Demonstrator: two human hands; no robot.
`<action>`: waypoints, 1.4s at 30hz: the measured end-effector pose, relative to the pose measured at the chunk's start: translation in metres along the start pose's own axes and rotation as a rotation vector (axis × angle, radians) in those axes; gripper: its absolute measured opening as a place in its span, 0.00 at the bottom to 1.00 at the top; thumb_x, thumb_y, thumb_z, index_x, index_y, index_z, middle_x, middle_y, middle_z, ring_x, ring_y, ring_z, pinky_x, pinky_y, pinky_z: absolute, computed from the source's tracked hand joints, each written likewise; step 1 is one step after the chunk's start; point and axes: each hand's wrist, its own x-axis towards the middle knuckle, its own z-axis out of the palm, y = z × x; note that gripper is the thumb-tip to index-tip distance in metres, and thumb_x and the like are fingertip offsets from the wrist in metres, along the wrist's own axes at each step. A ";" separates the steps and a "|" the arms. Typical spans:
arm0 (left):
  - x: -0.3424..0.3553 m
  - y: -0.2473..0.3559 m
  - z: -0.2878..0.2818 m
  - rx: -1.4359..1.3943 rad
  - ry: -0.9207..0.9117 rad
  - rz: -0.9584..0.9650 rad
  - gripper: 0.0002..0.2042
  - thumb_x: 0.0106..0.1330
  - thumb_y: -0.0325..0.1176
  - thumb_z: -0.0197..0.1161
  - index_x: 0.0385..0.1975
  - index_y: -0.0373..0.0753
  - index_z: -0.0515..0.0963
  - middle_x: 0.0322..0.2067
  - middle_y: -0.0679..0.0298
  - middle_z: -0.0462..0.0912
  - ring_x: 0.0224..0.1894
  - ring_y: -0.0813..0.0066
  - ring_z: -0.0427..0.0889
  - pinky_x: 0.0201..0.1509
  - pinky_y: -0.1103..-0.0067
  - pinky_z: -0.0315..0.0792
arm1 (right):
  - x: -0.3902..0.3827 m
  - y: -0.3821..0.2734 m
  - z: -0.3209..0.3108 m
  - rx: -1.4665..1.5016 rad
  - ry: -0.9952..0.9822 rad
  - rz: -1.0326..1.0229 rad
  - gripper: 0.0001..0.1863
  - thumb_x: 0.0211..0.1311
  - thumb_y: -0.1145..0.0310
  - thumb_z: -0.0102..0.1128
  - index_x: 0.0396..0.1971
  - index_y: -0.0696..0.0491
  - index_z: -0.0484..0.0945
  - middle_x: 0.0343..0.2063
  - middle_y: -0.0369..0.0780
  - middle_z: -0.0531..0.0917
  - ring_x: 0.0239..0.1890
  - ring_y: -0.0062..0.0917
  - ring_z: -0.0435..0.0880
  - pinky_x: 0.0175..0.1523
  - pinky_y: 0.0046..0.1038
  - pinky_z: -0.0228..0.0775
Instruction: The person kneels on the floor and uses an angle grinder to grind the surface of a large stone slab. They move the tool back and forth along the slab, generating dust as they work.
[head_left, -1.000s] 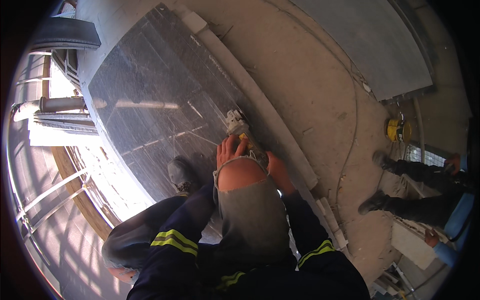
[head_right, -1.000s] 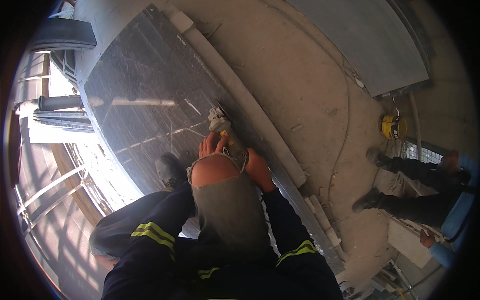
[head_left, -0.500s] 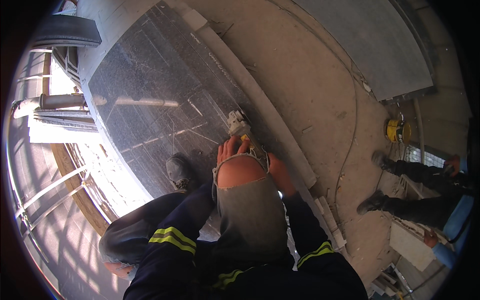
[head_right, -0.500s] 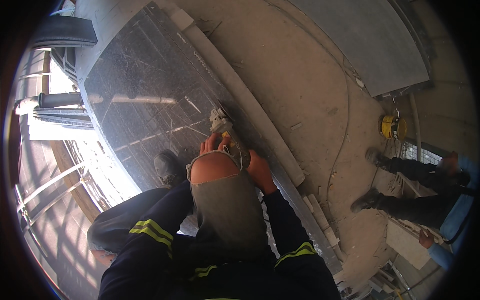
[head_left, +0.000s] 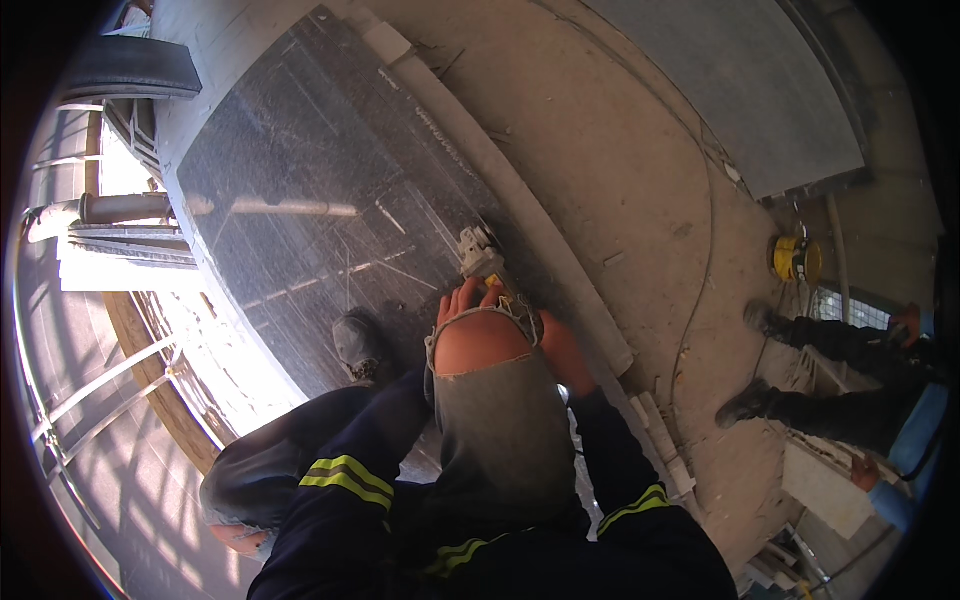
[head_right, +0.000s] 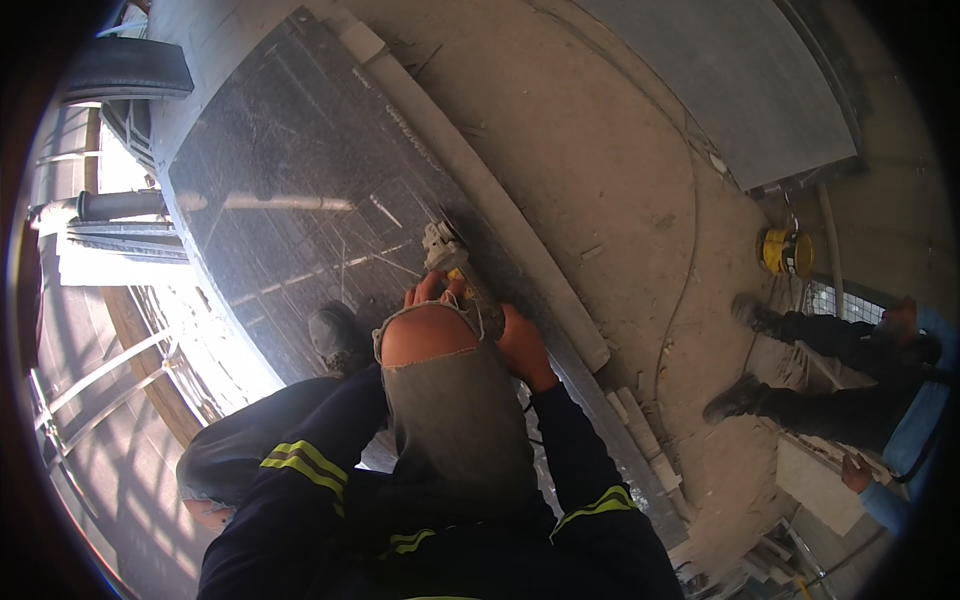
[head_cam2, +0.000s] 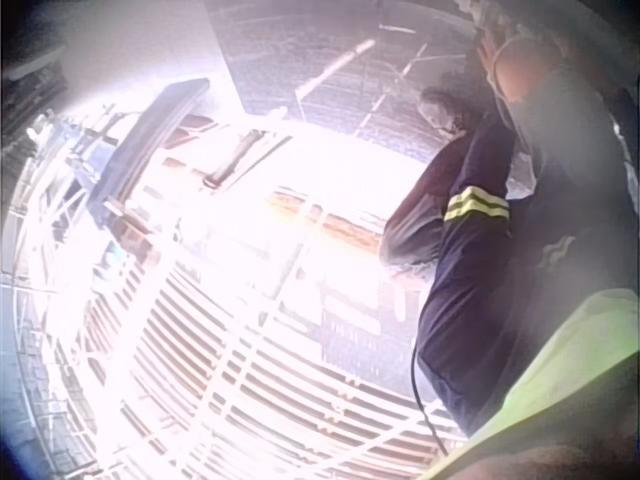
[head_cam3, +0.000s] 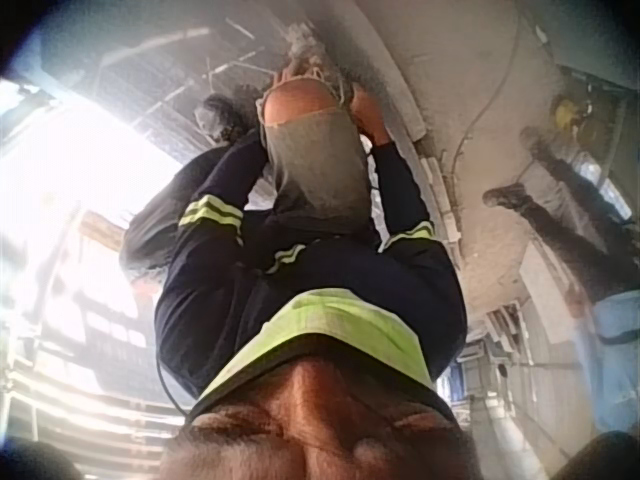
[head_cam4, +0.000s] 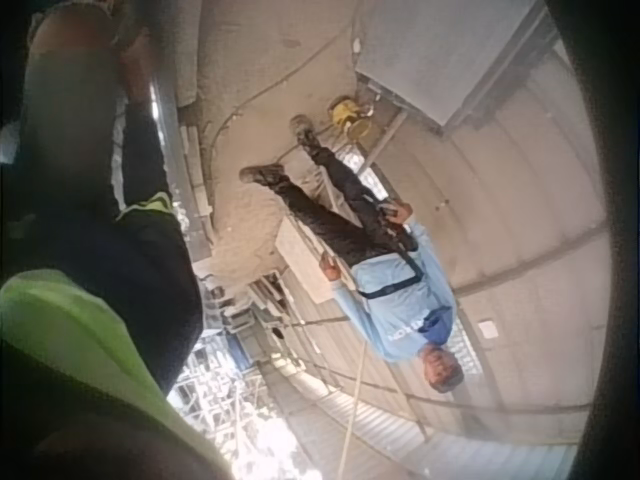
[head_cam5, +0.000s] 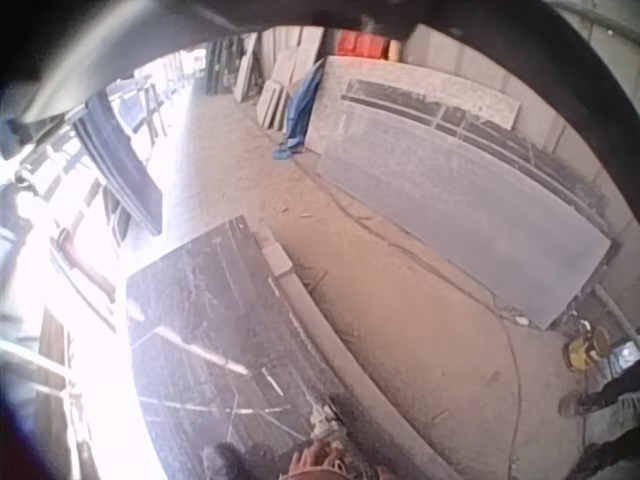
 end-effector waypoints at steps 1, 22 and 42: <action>-0.001 -0.001 0.001 -0.004 -0.020 -0.008 0.27 0.68 0.46 0.68 0.68 0.55 0.78 0.70 0.57 0.72 0.69 0.53 0.73 0.76 0.58 0.64 | 0.000 0.002 0.001 0.001 0.000 -0.003 0.37 0.63 0.44 0.71 0.59 0.58 0.76 0.47 0.59 0.87 0.53 0.61 0.85 0.55 0.54 0.77; -0.009 -0.021 0.031 0.051 -0.013 -0.025 0.24 0.67 0.49 0.69 0.65 0.64 0.80 0.66 0.66 0.76 0.67 0.56 0.77 0.73 0.57 0.66 | -0.008 -0.001 -0.002 -0.026 0.004 0.022 0.38 0.63 0.41 0.70 0.60 0.59 0.75 0.47 0.61 0.87 0.53 0.61 0.84 0.56 0.53 0.77; 0.032 0.013 -0.019 0.087 0.051 0.037 0.35 0.54 0.40 0.76 0.67 0.52 0.77 0.65 0.55 0.73 0.65 0.47 0.74 0.69 0.55 0.67 | 0.028 0.010 0.021 -0.095 0.069 -0.032 0.38 0.56 0.54 0.77 0.63 0.58 0.76 0.46 0.59 0.88 0.51 0.58 0.87 0.55 0.53 0.79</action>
